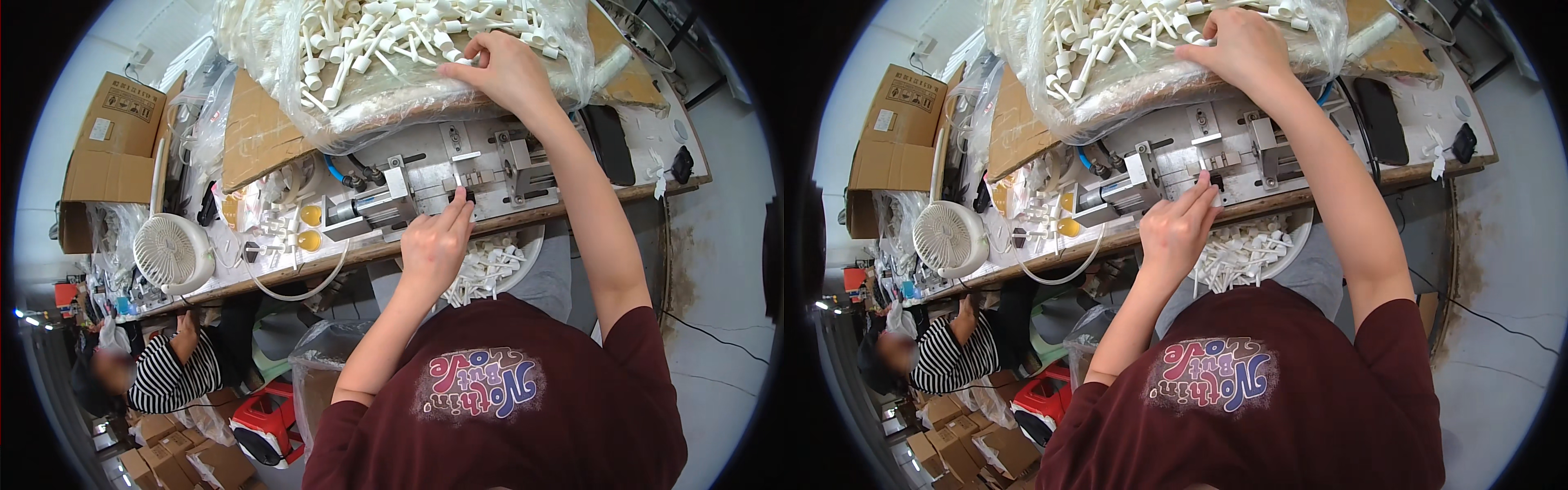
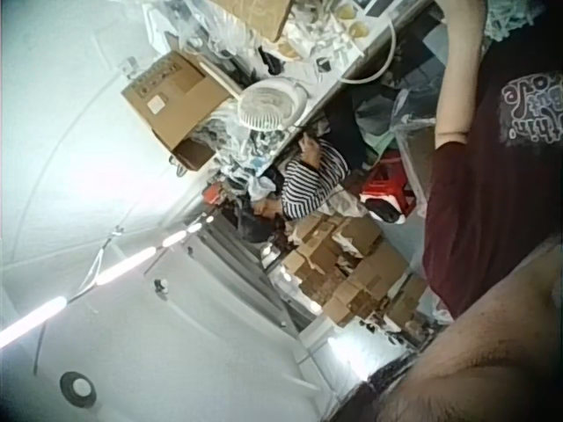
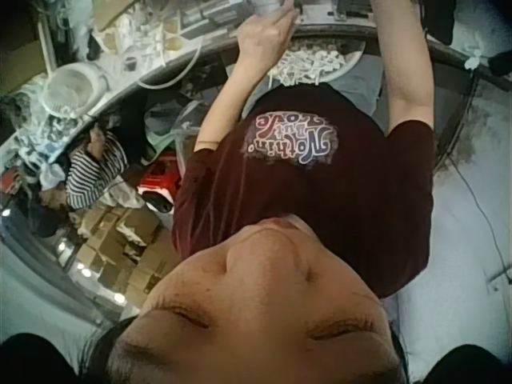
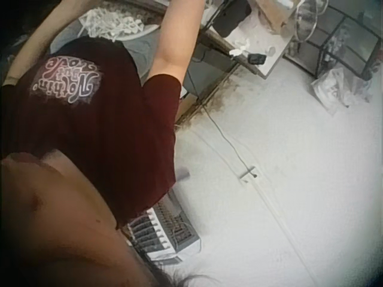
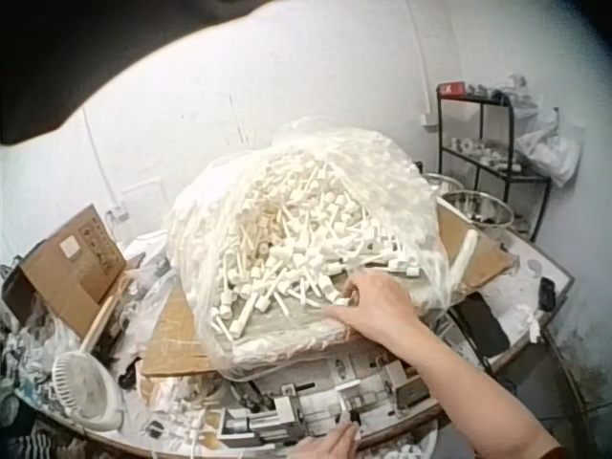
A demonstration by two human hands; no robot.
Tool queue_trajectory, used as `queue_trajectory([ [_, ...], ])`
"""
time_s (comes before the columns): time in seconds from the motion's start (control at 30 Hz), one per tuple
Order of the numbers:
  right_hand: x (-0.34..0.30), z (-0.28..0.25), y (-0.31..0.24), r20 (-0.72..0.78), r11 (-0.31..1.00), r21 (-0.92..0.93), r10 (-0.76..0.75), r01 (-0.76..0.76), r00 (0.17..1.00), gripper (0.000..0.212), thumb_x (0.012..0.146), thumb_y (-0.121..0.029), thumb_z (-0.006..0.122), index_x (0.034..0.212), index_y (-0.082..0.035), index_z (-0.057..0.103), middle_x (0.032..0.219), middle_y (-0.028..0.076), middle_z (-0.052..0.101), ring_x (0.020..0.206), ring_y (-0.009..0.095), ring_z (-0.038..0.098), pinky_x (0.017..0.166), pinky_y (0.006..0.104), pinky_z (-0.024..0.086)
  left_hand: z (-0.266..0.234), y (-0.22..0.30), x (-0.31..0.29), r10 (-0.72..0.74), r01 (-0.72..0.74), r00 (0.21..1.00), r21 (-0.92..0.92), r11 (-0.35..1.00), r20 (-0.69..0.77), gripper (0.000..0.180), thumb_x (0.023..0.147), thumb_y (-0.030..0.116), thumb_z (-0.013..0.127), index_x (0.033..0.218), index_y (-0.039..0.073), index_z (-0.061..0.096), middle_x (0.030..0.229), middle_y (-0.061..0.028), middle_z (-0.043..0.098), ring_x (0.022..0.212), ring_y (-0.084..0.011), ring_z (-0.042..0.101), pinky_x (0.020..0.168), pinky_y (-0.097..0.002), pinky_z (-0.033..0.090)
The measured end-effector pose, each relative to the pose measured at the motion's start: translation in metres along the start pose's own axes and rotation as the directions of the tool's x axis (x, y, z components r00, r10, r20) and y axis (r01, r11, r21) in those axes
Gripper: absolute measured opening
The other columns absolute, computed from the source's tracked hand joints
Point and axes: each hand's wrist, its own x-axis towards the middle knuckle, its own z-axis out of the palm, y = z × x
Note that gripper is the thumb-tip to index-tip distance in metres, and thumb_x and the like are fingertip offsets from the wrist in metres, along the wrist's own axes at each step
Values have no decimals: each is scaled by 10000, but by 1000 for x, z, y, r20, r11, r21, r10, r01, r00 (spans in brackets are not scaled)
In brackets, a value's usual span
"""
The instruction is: Assembling small white plastic components using a pneumatic assembly machine in a workshop.
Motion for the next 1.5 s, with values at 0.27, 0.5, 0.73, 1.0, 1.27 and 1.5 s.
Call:
queue_trajectory([
  [0.27, -43, -19, -8, 26, 890, 451, -82, 62, 996, 297, 753, -238, 820, 912, -19, 697, 677, 35, 598, 653, 115, 601, 582, 277, 473, 0, -1, 0, -27, 27, 999, -6, 1000, 27, 260, 763, 177, 787, 1004, 94, 733, 1130, -24, 721, 525, -182, 600, 532, -279, 499],
  [0.5, -136, -36, -10, 0, 859, 450, -273, 243, 962, 253, 773, -40, 761, 1004, -5, 667, 1018, 83, 629, 808, 197, 665, 675, 297, 550, -20, -7, 7, -66, 79, 995, -194, 978, 72, 305, 773, 206, 806, 1038, 78, 725, 1081, -63, 726, 564, -185, 640, 539, -287, 516],
  [0.73, -190, -18, 2, 57, 888, 178, -440, 425, 896, 317, 702, -15, 747, 1005, 1, 654, 1228, 149, 641, 916, 258, 685, 764, 350, 563, -84, -57, 75, -166, 146, 938, -87, 985, -306, 225, 809, 193, 787, 980, 64, 718, 955, -91, 730, 717, -217, 676, 654, -319, 529],
  [1.0, -173, 11, -17, 148, 858, -72, -495, 509, 856, 164, 741, -80, 725, 885, -45, 656, 1221, 95, 691, 508, 173, 565, 510, 283, 474, -62, -121, 128, -161, 227, 961, 311, 923, -223, 271, 850, 177, 705, 1108, 93, 712, 1057, -114, 713, 967, -306, 667, 850, -414, 522],
  [1.27, -173, 14, -19, 162, 894, -2, -442, 448, 882, 126, 715, -82, 670, 792, -39, 580, 1186, 156, 694, 519, 218, 636, 506, 311, 520, -58, -111, 134, -294, 302, 941, 28, 953, -168, 172, 846, 129, 695, 990, 50, 745, 973, -132, 718, 829, -320, 687, 757, -392, 531],
  [1.5, -118, -16, -19, 114, 896, 328, -352, 299, 929, 195, 819, -175, 753, 941, -36, 690, 1012, 106, 728, 647, 212, 672, 604, 308, 542, -90, -84, 115, -484, 427, 875, -436, 792, -21, 234, 869, 65, 712, 1088, -13, 735, 1096, -121, 718, 829, -124, 668, 762, -258, 533],
])
